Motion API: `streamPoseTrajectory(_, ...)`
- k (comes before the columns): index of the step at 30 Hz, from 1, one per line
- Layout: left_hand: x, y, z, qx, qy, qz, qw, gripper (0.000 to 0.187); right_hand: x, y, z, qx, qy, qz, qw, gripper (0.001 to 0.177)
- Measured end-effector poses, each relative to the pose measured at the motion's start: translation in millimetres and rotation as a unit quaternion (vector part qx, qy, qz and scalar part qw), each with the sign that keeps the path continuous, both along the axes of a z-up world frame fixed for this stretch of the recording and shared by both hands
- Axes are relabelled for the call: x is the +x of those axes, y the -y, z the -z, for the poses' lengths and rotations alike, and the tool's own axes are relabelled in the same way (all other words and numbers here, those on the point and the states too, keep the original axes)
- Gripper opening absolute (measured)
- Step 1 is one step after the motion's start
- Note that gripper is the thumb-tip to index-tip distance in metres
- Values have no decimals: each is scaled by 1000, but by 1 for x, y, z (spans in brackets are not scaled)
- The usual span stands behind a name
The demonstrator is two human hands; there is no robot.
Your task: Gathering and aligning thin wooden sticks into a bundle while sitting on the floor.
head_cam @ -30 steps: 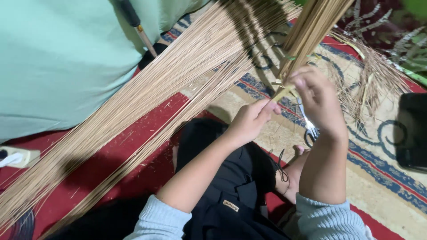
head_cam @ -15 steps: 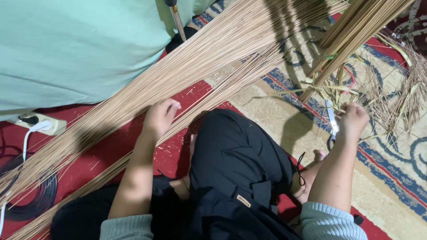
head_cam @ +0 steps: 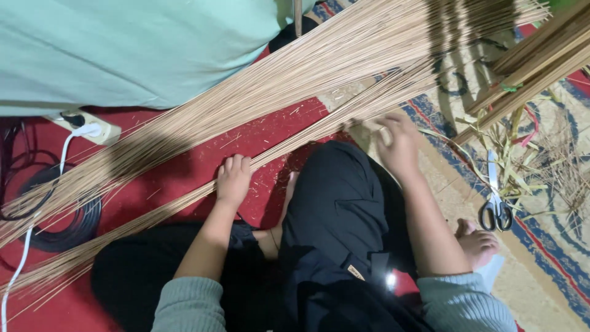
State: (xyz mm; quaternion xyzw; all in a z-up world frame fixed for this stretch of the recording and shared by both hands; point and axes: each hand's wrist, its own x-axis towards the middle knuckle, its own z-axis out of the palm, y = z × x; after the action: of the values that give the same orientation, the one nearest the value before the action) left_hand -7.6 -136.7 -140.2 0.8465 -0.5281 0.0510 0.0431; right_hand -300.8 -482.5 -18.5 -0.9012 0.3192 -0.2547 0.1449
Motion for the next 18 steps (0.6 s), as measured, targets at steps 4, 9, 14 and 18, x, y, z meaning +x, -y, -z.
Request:
streamPoseTrajectory(4,13,3,34,-17,14,8,1000,24,116,-66,-37,20,3,-262,965,22)
streamPoseTrajectory(9,18,3,11,-27,26,5,999,16,206,-110,-20,-38,-406,-390,826,86)
streamPoseTrajectory(14,21,-14,-10,96,-149,-19,984,36,232,-96,112,-46,-458,-403,791,65)
streamPoseTrajectory(18,22,-27,13,73,-144,-32,986,48,228,-86,140,-32,-454,-382,804,41)
